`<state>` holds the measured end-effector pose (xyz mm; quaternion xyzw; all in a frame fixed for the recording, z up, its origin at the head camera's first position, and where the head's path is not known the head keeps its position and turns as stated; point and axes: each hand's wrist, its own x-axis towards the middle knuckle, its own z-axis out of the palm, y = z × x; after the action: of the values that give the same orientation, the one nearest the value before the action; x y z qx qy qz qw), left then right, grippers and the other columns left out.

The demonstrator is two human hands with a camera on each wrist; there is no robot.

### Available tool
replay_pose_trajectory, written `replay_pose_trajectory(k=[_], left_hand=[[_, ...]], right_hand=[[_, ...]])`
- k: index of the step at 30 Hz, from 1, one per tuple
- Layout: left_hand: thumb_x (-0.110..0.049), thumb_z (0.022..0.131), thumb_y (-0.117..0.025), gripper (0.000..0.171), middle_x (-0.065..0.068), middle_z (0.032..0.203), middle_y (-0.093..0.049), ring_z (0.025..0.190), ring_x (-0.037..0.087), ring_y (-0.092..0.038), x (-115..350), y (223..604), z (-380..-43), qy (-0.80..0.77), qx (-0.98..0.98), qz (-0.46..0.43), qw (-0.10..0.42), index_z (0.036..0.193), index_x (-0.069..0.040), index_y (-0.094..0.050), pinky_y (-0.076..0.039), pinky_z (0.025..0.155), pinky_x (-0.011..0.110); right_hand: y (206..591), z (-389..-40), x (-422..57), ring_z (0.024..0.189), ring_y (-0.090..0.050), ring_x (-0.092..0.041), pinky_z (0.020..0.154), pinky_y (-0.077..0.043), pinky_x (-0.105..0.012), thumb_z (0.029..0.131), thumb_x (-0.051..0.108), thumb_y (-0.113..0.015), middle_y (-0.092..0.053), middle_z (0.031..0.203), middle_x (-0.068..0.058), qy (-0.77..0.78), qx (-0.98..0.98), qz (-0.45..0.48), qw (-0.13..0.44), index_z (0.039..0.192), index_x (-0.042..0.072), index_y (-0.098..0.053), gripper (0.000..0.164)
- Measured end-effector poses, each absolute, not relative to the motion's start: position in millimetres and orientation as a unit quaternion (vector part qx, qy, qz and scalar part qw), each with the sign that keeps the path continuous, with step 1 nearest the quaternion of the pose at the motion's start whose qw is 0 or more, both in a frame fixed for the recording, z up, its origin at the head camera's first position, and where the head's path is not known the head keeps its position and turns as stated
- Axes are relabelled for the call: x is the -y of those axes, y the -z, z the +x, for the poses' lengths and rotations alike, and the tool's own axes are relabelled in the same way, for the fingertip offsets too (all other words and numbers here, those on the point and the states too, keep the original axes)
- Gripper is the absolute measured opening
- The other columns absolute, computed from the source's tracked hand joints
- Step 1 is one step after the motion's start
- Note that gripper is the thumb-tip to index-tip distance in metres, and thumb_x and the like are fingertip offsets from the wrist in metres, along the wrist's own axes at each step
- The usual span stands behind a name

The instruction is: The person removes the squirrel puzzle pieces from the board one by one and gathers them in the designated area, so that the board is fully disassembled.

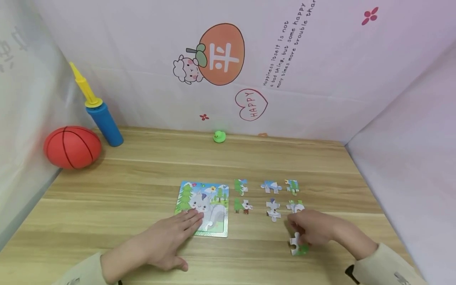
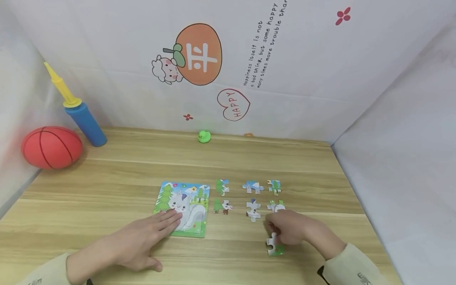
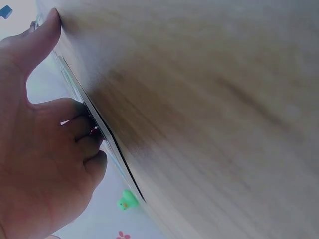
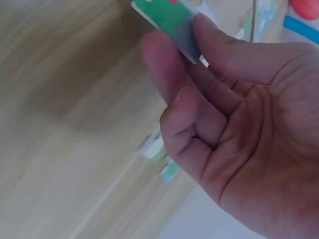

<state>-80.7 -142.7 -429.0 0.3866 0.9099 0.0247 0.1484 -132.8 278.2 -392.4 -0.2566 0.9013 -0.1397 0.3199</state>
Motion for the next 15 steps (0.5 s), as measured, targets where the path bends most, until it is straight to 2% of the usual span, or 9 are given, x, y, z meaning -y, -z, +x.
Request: replay_pose_trajectory(k=[8, 15], left_hand=[[-0.068, 0.084, -0.073, 0.108, 0.009, 0.174, -0.028, 0.162, 0.028, -0.029, 143, 431, -81, -0.027, -0.910, 0.386, 0.150, 0.163, -0.007, -0.032, -0.034, 0.131, 0.046], [-0.068, 0.084, -0.073, 0.108, 0.009, 0.174, -0.027, 0.162, 0.028, -0.028, 143, 432, -81, -0.030, -0.910, 0.385, 0.151, 0.164, -0.007, -0.031, -0.034, 0.131, 0.046]], right_hand=[[405, -130, -296, 0.065, -0.041, -0.001, 0.057, -0.035, -0.020, 0.082, 0.004, -0.081, -0.052, 0.073, 0.010, 0.132, -0.917, -0.269, 0.264, 0.082, 0.019, -0.053, 0.031], [410, -130, -294, 0.065, -0.045, -0.001, 0.057, -0.039, -0.020, 0.082, 0.005, -0.082, -0.055, 0.073, 0.011, 0.118, -0.926, -0.253, 0.256, 0.083, 0.019, -0.057, 0.029]])
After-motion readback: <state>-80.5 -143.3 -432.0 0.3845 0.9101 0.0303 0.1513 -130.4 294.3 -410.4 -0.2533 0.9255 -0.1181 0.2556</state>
